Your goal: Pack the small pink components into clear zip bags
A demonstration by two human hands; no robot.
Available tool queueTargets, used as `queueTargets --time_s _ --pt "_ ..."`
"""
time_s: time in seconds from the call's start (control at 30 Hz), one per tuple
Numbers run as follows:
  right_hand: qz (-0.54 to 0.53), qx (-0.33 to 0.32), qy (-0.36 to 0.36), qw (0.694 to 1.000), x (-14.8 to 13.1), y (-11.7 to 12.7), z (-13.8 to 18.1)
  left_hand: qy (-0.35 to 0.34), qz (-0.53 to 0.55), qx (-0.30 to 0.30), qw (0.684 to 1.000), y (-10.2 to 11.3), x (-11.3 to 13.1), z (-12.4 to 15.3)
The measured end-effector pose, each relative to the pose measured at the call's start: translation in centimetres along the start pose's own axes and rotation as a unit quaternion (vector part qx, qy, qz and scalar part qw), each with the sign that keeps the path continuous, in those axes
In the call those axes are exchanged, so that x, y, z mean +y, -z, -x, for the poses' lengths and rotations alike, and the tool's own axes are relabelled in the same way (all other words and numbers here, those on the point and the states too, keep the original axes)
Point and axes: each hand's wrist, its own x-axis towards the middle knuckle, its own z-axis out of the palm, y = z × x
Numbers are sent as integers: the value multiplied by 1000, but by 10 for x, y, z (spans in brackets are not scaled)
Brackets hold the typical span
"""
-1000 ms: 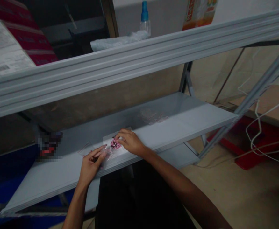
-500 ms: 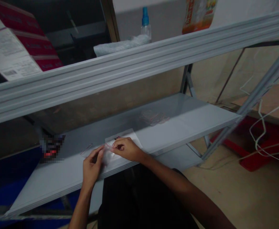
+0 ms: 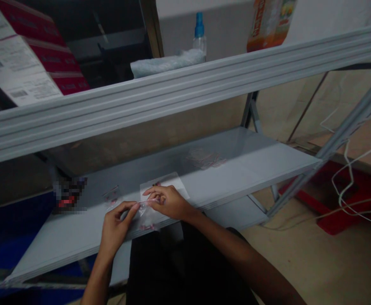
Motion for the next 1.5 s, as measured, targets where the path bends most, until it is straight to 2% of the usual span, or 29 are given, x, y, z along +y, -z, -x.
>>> queueTargets --time_s 0.07,0.17,0.33,0.5,0.6,0.8,0.97,1.07,1.17,1.27,1.37,1.5 --pt "11 3 -7 1000 4 -1 0 29 53 -6 998 -8 0 0" --pt "0 1 -17 1000 14 -5 -2 38 96 4 995 -16 -7 0" --pt "2 5 -1 1000 26 -13 -5 26 97 4 995 -19 -12 1" --pt "15 3 34 999 21 -14 -2 17 106 -13 994 -19 -9 2" --pt "21 15 30 999 17 -15 1 18 120 -10 992 -19 -9 2" --pt "2 31 4 1000 20 -16 4 43 158 34 986 -17 -12 2" --pt "6 15 24 1000 20 -13 6 34 149 -6 988 -16 -13 3" --pt "12 -1 6 1000 20 -15 6 40 145 4 989 -16 -15 2" --pt "3 35 6 999 21 -16 5 54 149 37 987 -16 -16 1" --pt "9 71 30 997 22 -15 6 44 135 17 990 -16 -14 1" --pt "22 44 36 998 22 -15 7 29 121 -24 992 -15 -10 3" --pt "8 -5 24 1000 21 -17 6 35 118 -4 992 -15 -7 5"
